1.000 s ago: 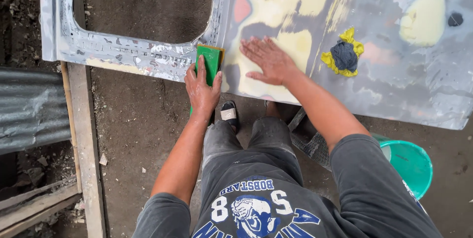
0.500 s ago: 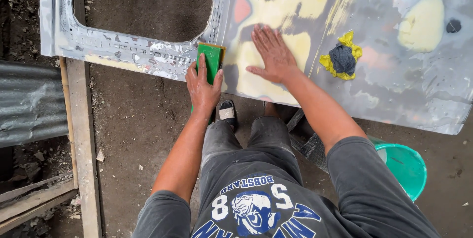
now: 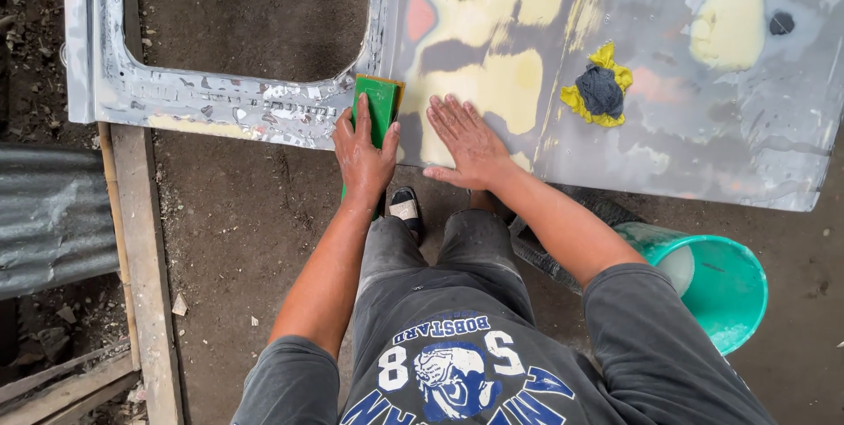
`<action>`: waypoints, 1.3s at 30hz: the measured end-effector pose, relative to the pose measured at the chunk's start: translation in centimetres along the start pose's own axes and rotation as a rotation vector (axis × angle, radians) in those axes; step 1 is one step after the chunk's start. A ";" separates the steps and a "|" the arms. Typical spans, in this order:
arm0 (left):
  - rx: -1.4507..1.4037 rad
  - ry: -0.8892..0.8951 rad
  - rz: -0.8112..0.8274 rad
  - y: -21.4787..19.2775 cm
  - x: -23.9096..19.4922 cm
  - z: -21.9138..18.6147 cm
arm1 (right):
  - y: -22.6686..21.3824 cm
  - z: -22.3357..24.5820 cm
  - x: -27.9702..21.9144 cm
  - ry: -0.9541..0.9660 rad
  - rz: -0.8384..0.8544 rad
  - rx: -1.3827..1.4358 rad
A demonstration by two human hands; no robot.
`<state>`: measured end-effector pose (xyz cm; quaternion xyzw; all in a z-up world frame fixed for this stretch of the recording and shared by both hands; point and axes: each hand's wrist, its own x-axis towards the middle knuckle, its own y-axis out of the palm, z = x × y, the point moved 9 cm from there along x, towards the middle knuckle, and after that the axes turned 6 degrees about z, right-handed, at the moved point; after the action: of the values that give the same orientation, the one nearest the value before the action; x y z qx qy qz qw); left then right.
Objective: The person sands a large, flat metal car part using a green sanding block and a yellow cloth. They repeatedly rub the surface, occasionally dipping the tools into a green bucket of water to clean them before resuming sanding.
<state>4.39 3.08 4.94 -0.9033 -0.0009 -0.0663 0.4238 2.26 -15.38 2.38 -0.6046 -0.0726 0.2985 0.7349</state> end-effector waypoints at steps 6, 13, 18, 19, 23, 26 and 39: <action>-0.008 0.029 0.018 -0.3 0.0 -0.1 | 1.0 3.4 -2.9 -0.106 -0.011 0.025; -0.011 0.006 0.006 -0.2 0.2 0.1 | 0.6 1.2 -0.6 -0.242 0.095 -0.037; -0.021 -0.074 -0.021 0.1 0.3 0.7 | -2.4 -4.3 5.6 -0.229 0.105 -0.037; -0.020 -0.078 -0.034 0.0 0.3 0.6 | -3.1 -6.4 7.3 -0.142 0.084 -0.023; -0.037 -0.119 -0.069 -0.3 0.5 1.0 | -6.5 -13.2 12.6 0.080 -0.012 -0.008; -0.045 -0.135 -0.100 -1.0 0.8 1.0 | -9.0 -16.1 15.4 0.163 -0.019 0.021; -0.067 -0.113 -0.099 -0.3 2.5 0.9 | -8.4 -13.2 15.6 0.089 -0.013 -0.017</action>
<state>6.91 3.80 4.95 -0.9182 -0.0674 -0.0363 0.3886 24.00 -19.10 2.85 -0.6229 -0.0463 0.2659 0.7342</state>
